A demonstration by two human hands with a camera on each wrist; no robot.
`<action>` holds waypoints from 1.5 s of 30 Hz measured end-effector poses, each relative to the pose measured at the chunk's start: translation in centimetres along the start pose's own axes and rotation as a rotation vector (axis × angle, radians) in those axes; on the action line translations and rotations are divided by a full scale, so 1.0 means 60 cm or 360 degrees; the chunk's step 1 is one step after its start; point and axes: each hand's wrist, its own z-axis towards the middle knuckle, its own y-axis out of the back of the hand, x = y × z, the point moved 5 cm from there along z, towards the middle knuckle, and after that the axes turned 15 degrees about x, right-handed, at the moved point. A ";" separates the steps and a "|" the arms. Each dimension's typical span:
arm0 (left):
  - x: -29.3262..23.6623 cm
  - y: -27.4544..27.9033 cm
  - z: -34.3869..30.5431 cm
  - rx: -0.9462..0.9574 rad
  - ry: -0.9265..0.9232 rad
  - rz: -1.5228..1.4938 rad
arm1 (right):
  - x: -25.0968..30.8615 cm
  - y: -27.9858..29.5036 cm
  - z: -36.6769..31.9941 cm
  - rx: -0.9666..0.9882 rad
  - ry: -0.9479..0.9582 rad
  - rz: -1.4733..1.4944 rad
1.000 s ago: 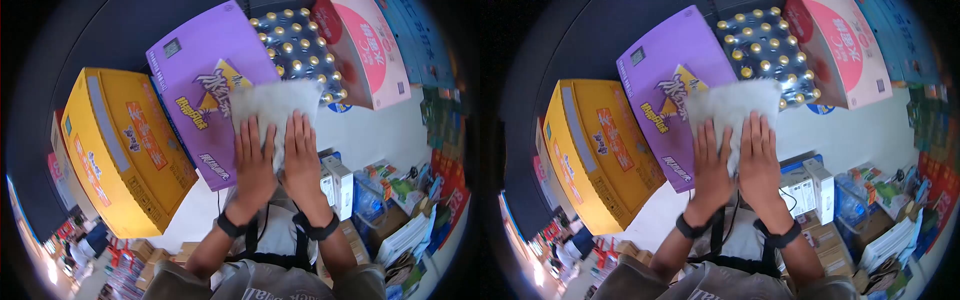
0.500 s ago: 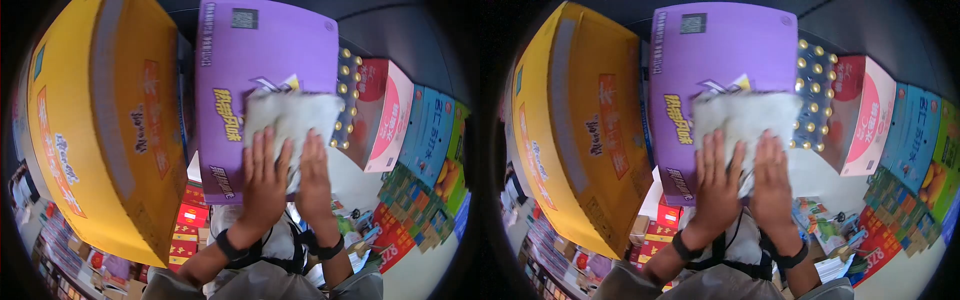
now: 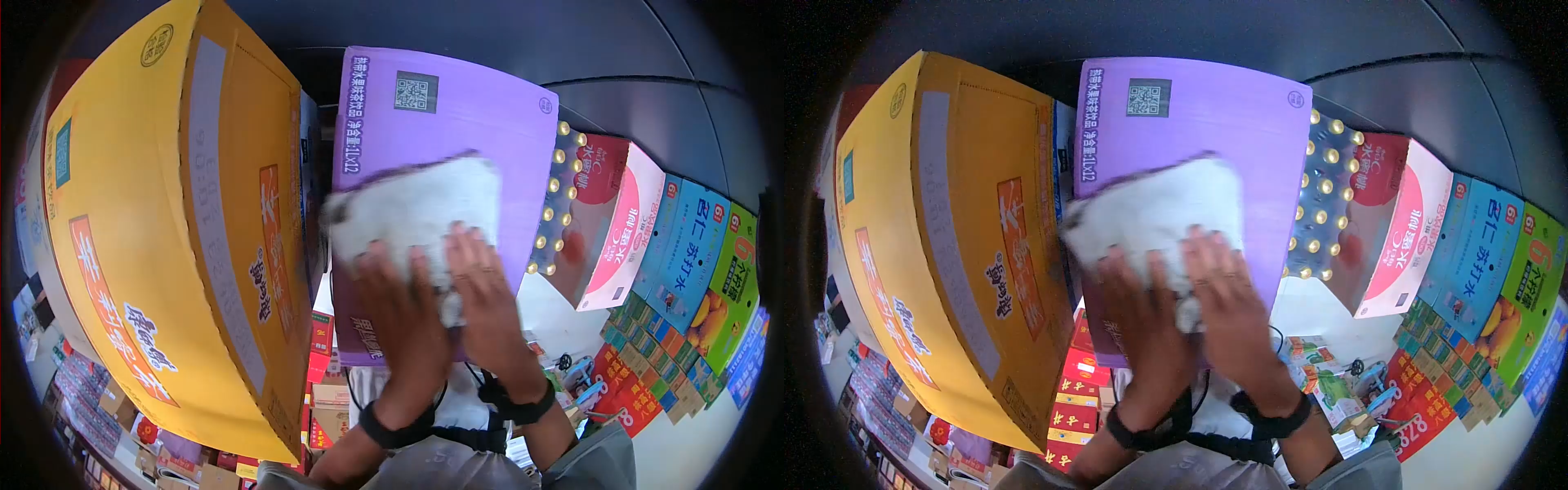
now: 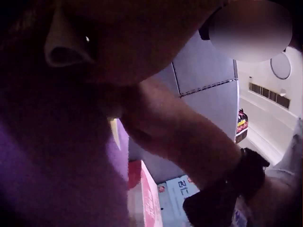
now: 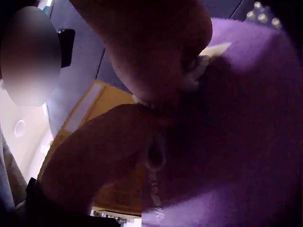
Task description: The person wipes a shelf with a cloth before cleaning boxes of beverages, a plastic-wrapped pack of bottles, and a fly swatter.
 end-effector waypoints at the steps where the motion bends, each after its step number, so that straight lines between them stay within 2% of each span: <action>1: -0.027 0.000 0.016 0.0027 -0.0105 -0.0046 | -0.019 0.015 -0.004 -0.0085 -0.0063 -0.0015; 3: -0.063 0.017 0.058 -0.0015 -0.0259 -0.0113 | -0.065 0.055 -0.005 -0.0257 -0.0241 -0.0059; 6: -0.089 0.042 0.130 -0.0209 -0.0361 -0.0130 | -0.082 0.114 0.061 -0.0534 -0.0072 -0.0062; 9: -0.039 0.059 0.137 -0.0352 -0.0359 -0.0106 | -0.051 0.095 0.102 -0.0668 0.0080 0.0077; 11: -0.013 0.054 0.101 -0.0131 -0.0129 0.0147 | -0.032 0.063 0.093 -0.0598 0.0085 0.0050; 13: 0.012 0.024 0.058 -0.0036 -0.0153 0.0338 | -0.018 0.030 0.064 -0.0580 0.0104 0.0179; 15: -0.004 0.004 0.011 0.0071 -0.0107 0.0329 | -0.018 0.001 0.015 -0.0564 0.0125 0.0247; 18: -0.025 -0.045 -0.047 0.0388 -0.0060 0.0594 | -0.046 -0.040 -0.060 -0.0611 0.0106 0.0218; 21: -0.102 -0.077 -0.091 0.0682 0.0096 0.0592 | -0.096 -0.054 -0.137 -0.0621 0.0183 0.0438; 24: -0.175 -0.101 -0.128 0.0790 -0.0146 0.0761 | -0.149 -0.060 -0.216 -0.0463 0.0345 0.0792; 25: -0.204 -0.110 -0.132 0.0875 -0.0114 0.0777 | -0.171 -0.060 -0.238 -0.0408 0.0393 0.0899; 27: -0.262 -0.124 -0.136 0.1044 -0.0073 0.0826 | -0.211 -0.085 -0.286 -0.0532 0.0263 0.1105; 28: -0.289 -0.135 -0.136 0.0993 -0.0266 0.0988 | -0.233 -0.090 -0.321 -0.0587 0.0170 0.1125; 32: -0.404 -0.194 -0.134 0.1164 -0.0554 0.1221 | -0.304 -0.135 -0.413 -0.0599 -0.0099 0.1171; 33: -0.431 -0.210 -0.137 0.1092 -0.0702 0.1310 | -0.318 -0.131 -0.436 -0.0606 -0.0206 0.1179; 35: -0.500 -0.238 -0.144 0.1134 -0.0850 0.1411 | -0.354 -0.116 -0.494 -0.0606 -0.0419 0.1199; 36: -0.531 -0.245 -0.152 0.1163 -0.0884 0.1408 | -0.366 -0.121 -0.514 -0.0730 -0.0460 0.1244; 38: -0.575 -0.258 -0.168 0.1236 -0.0929 0.1395 | -0.376 -0.108 -0.569 -0.1231 -0.0553 0.1154; 41: -0.628 -0.259 -0.207 0.1006 -0.1697 0.1163 | -0.377 -0.091 -0.640 -0.1779 -0.0692 0.1047; 44: -0.658 -0.273 -0.232 0.0601 -0.1972 0.1120 | -0.388 -0.074 -0.665 -0.2294 -0.0773 0.0934; 45: -0.664 -0.276 -0.238 0.0456 -0.2052 0.1095 | -0.399 -0.074 -0.658 -0.2290 -0.0784 0.0854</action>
